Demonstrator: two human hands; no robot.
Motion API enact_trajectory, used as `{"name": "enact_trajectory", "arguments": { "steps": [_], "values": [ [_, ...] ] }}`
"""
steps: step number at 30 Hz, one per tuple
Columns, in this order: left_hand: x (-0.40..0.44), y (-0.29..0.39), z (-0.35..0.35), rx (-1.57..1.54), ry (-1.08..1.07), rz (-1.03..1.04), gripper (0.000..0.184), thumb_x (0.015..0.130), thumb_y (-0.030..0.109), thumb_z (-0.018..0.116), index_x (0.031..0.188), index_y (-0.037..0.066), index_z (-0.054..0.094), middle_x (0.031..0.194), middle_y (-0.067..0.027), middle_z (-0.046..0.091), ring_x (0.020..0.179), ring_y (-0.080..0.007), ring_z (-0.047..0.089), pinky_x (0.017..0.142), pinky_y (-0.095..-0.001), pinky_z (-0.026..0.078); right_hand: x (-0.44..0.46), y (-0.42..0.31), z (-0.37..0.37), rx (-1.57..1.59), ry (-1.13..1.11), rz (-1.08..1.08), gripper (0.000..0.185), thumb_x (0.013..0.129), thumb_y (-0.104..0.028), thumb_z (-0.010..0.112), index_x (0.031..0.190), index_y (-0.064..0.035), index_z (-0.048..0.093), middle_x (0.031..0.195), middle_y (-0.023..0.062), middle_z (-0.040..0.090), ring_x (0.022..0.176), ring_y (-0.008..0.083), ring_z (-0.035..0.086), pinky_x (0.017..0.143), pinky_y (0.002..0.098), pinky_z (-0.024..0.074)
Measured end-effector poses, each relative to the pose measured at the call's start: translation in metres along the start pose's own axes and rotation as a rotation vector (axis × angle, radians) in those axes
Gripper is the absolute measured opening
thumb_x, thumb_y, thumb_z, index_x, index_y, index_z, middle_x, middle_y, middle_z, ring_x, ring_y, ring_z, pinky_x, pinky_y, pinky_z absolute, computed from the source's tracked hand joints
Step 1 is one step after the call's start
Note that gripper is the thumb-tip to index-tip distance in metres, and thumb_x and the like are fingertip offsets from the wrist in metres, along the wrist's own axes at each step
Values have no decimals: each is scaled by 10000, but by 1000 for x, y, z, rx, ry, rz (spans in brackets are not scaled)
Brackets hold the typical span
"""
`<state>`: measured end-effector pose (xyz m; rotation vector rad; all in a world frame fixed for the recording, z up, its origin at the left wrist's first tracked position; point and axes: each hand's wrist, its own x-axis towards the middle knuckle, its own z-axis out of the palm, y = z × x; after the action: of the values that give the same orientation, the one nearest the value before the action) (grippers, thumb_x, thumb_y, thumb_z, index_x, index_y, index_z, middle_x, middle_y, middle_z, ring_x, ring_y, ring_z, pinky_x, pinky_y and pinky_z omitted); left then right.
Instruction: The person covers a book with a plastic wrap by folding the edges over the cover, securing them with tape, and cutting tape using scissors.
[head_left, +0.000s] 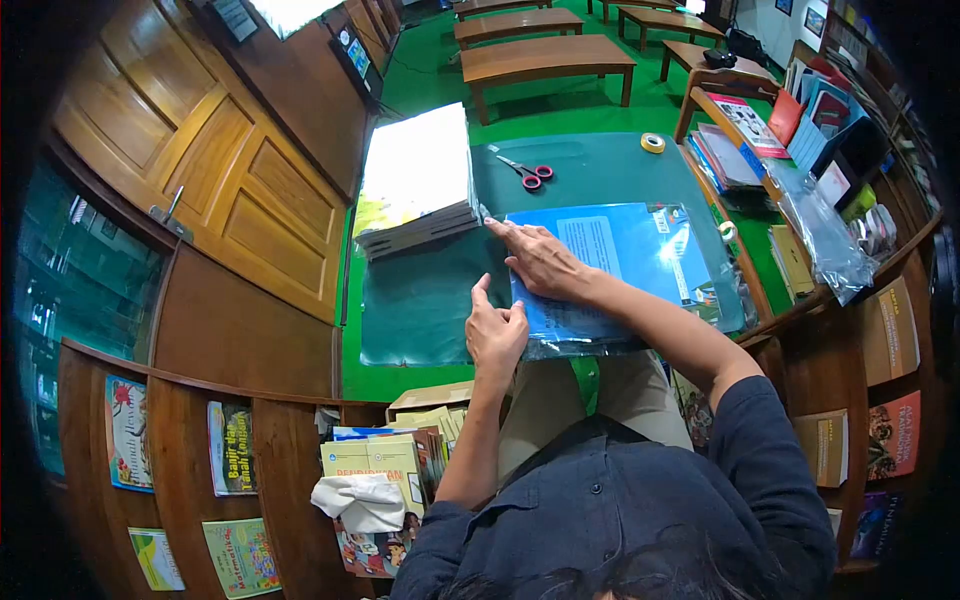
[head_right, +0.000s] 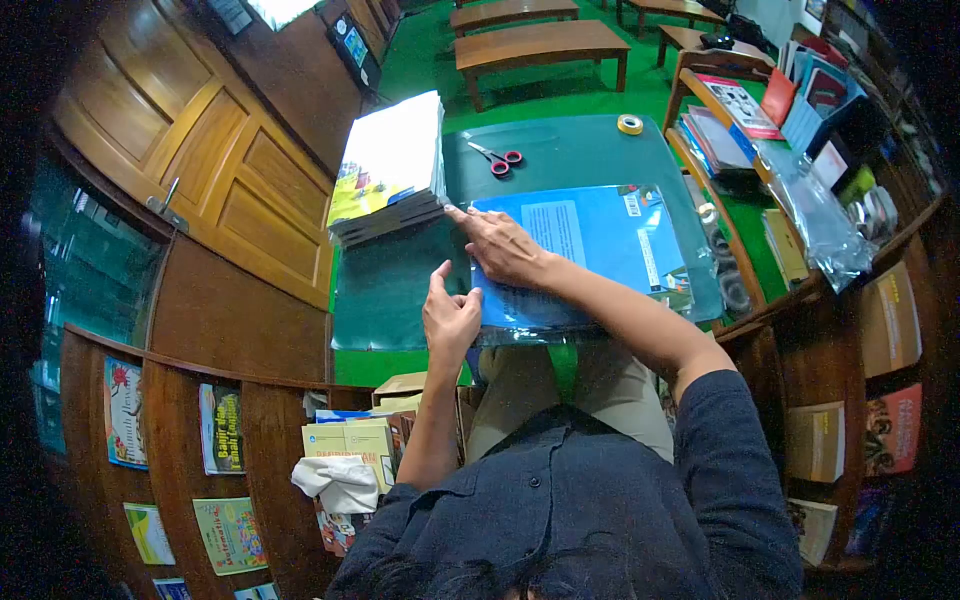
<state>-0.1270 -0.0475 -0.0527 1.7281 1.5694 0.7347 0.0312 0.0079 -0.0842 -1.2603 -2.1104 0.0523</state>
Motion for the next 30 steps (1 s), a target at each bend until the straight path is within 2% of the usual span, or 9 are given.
{"name": "enact_trajectory", "arguments": {
  "steps": [2, 6, 7, 11, 12, 17, 21, 26, 30],
  "values": [
    [0, -1, 1, 2, -5, -4, 573, 822, 141, 609, 1335, -14, 407, 677, -109, 665, 592, -262, 632, 638, -379, 497, -3, 2, 3, -44, 30, 1, 666, 842, -77, 558, 1434, 8, 266, 1245, 215, 558, 1133, 341, 545, 964, 413, 384],
    [-1, -6, 3, -18, 36, 59, 547, 830, 117, 626, 1322, -25, 435, 646, -79, 633, 520, -147, 559, 502, -285, 445, -3, 4, 7, -103, 20, 27, 692, 867, -101, 539, 1462, 10, 202, 1355, 224, 486, 1231, 339, 500, 977, 416, 395],
    [-2, -7, 3, -19, 35, 61, 547, 830, 117, 626, 1322, -25, 435, 646, -79, 633, 520, -147, 559, 502, -285, 445, -2, 4, 7, -104, 21, 28, 692, 867, -101, 539, 1462, 10, 202, 1355, 224, 486, 1231, 339, 500, 977, 416, 395],
    [-8, -13, 2, -47, -5, 87, 554, 829, 143, 618, 1323, -19, 427, 648, -105, 658, 556, -259, 619, 601, -366, 493, -3, 3, 7, -138, 13, 44, 715, 886, -112, 516, 1479, 9, 137, 1340, 210, 511, 1163, 351, 554, 972, 430, 400],
    [-11, -12, 1, -45, -6, 88, 554, 829, 143, 618, 1323, -19, 427, 648, -105, 658, 556, -259, 619, 601, -366, 493, -4, 4, 9, -137, 14, 46, 715, 886, -112, 516, 1479, 9, 137, 1340, 210, 511, 1163, 351, 554, 972, 430, 400],
    [-26, -2, -5, -139, -23, 24, 529, 838, 121, 605, 1318, -26, 438, 640, -116, 657, 532, -251, 613, 571, -356, 487, 0, 14, 12, 93, 105, 89, 748, 881, -92, 522, 1482, 18, 92, 1239, 182, 600, 1009, 347, 640, 899, 415, 458],
    [-22, -7, -1, -111, 12, 56, 520, 847, 93, 586, 1327, -30, 427, 652, -136, 659, 528, -234, 617, 552, -343, 482, 8, 11, 17, 147, 137, 300, 766, 857, -38, 551, 1477, 24, 106, 1219, 166, 614, 835, 332, 686, 747, 390, 525],
    [-21, -12, -1, 1, -16, 88, 545, 859, 75, 554, 1357, -45, 368, 666, -125, 677, 534, -221, 622, 557, -332, 488, 9, 13, 24, -36, 203, 210, 802, 836, -4, 560, 1477, 28, 80, 1164, 164, 643, 702, 327, 683, 595, 375, 528],
    [-35, -6, -4, -149, -109, 51, 574, 869, 60, 525, 1385, -59, 302, 673, -105, 684, 485, -143, 567, 495, -246, 446, 7, 9, 18, -74, 133, 241, 833, 839, -53, 581, 1481, 27, 56, 1139, 161, 657, 815, 317, 686, 700, 362, 528]
  ]
}}
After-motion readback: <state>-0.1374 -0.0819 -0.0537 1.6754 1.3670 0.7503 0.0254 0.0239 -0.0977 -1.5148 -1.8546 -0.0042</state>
